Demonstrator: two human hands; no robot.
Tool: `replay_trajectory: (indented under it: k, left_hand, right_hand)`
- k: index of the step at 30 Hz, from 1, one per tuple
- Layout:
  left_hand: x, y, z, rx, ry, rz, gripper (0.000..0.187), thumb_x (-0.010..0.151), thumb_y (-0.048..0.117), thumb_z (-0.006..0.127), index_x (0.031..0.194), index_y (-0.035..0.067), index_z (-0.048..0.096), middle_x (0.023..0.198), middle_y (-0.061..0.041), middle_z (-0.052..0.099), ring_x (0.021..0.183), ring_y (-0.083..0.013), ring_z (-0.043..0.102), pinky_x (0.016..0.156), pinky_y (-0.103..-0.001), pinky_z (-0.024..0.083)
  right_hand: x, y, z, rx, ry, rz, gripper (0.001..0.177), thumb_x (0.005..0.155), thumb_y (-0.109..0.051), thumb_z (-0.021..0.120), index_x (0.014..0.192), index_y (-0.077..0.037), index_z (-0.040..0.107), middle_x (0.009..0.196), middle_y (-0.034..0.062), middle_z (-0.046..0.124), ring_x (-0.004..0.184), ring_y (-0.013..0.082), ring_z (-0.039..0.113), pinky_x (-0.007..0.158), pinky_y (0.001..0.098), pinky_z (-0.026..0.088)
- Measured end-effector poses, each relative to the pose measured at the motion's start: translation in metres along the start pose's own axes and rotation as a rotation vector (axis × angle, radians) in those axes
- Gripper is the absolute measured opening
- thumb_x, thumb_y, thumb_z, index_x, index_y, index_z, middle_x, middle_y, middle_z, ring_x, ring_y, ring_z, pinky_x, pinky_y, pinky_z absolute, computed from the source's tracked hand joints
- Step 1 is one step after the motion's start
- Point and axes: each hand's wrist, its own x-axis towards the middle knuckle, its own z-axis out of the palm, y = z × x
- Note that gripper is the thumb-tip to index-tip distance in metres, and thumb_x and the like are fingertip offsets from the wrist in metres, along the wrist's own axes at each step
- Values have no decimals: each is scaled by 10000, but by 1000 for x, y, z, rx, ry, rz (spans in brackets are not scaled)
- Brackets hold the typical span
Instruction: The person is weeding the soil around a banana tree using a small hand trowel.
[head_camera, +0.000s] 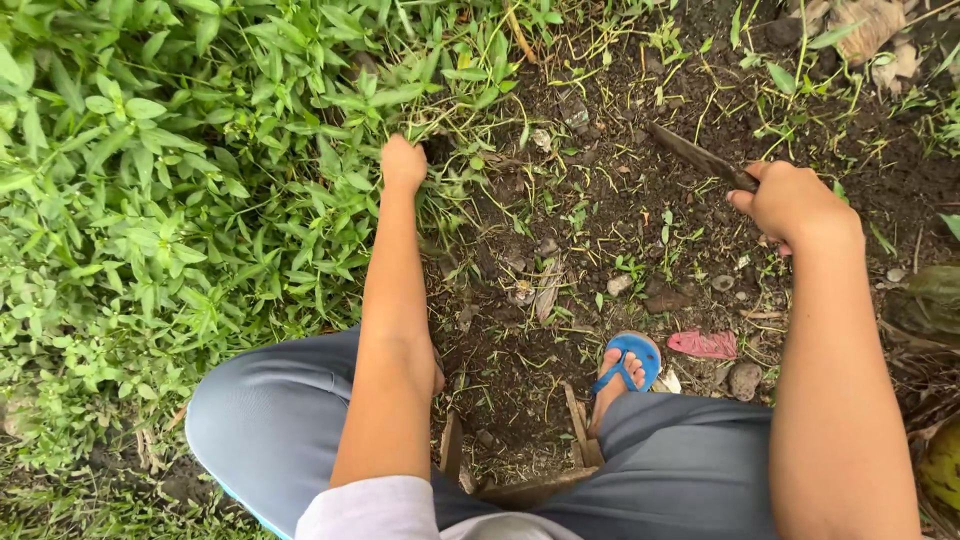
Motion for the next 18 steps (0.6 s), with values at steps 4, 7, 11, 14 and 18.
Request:
replay_trajectory:
  k: [4,7,11,14,18]
  left_hand:
    - [-60,53,-65,-55,-38,-72,319,881,168,694,1080,-57,585,1036,-283,689,978,-479,665,843,-556,540]
    - [-82,56,-72,34,19,-17,237,930,123,658,1072,-64,621,1037,-269,702,970,-444,690,865,-520,563]
    - [-128,45,-70,-166,65,-212,302,932,63,604,1190,-92,580,976,-242,710,860,-324,731,767,-419,615]
    - [-161,43,-31,-175,138,-221,238,917,64,621,1093,-95,608,898,-230,720,782,-312,726,709,-417,603]
    - [-240,108,27,-415,143,-51,139,864,64,639,852,-74,648,791,-212,698,720,-314,698,680,-454,577]
  right_hand:
    - [-2,-6,-2,27,-10,31,428,1018,-320,664,1413,-163,620,762,181,692,529,263,599,527,437,525]
    - [0,-5,3,-14,4,7,417,1024,-316,660,1399,-138,623,749,168,696,520,260,618,526,429,543]
    - [4,-3,3,1,-8,14,396,1035,-301,651,1396,-139,630,743,174,693,522,257,611,528,427,537]
    - [11,0,5,21,-22,9,426,1030,-297,656,1424,-145,600,732,183,690,514,258,607,514,431,535]
    - [10,0,13,23,0,11,508,1019,-298,660,1500,-190,536,703,194,685,506,264,596,500,438,524]
